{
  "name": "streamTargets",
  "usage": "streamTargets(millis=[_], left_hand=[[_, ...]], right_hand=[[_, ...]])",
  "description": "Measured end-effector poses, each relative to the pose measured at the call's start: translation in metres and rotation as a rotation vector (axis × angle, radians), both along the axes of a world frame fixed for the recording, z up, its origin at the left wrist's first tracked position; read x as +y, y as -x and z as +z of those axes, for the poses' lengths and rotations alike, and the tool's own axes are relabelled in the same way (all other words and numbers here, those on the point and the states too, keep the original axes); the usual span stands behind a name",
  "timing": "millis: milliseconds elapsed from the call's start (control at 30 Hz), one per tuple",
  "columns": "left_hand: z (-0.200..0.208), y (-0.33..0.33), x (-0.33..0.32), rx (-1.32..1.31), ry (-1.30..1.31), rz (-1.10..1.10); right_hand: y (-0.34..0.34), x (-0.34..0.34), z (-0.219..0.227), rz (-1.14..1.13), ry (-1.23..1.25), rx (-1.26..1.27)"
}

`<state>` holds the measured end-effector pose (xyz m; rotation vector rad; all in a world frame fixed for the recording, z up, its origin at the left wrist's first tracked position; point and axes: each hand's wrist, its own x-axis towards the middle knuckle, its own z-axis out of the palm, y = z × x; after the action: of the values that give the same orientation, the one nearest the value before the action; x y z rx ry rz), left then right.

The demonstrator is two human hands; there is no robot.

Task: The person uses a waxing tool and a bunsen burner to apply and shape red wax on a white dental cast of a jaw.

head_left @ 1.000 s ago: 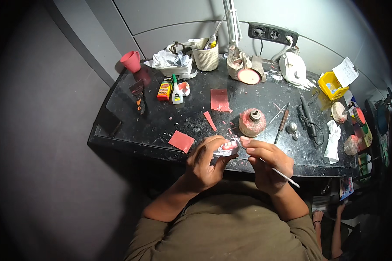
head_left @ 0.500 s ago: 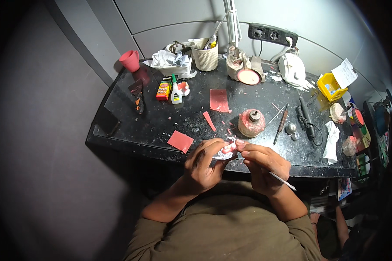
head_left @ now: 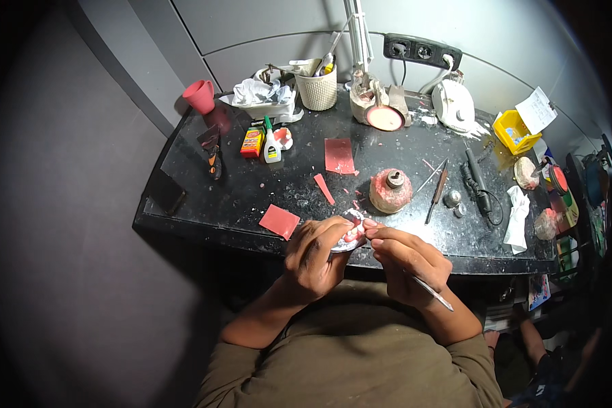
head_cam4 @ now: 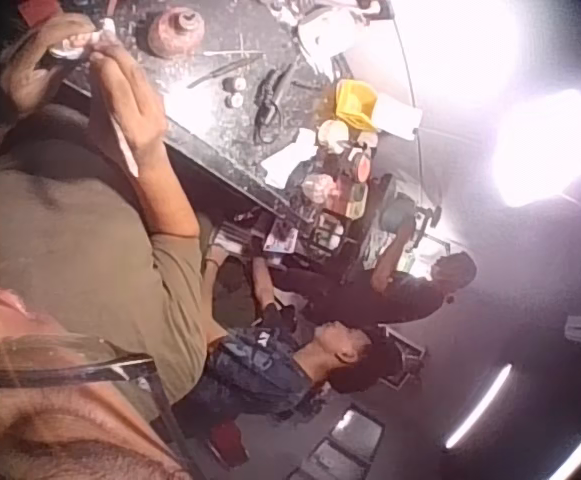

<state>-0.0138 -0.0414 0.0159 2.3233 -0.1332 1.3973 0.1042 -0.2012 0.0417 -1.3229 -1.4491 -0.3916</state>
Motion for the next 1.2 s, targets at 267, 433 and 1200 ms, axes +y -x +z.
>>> streamTargets(millis=[267, 433, 1200], left_hand=[[-0.001, 0.001, 0.001, 0.001, -0.017, 0.004], [0.001, 0.002, 0.001, 0.033, 0.028, -0.034], [0.015, 0.013, 0.005, 0.228, 0.286, -0.23]], right_hand=[[0.003, 0.002, -0.001, -0.029, -0.01, 0.007], [0.002, 0.0, 0.001, -0.036, 0.017, 0.012], [0.001, -0.007, 0.009, 0.004, 0.031, 0.029]])
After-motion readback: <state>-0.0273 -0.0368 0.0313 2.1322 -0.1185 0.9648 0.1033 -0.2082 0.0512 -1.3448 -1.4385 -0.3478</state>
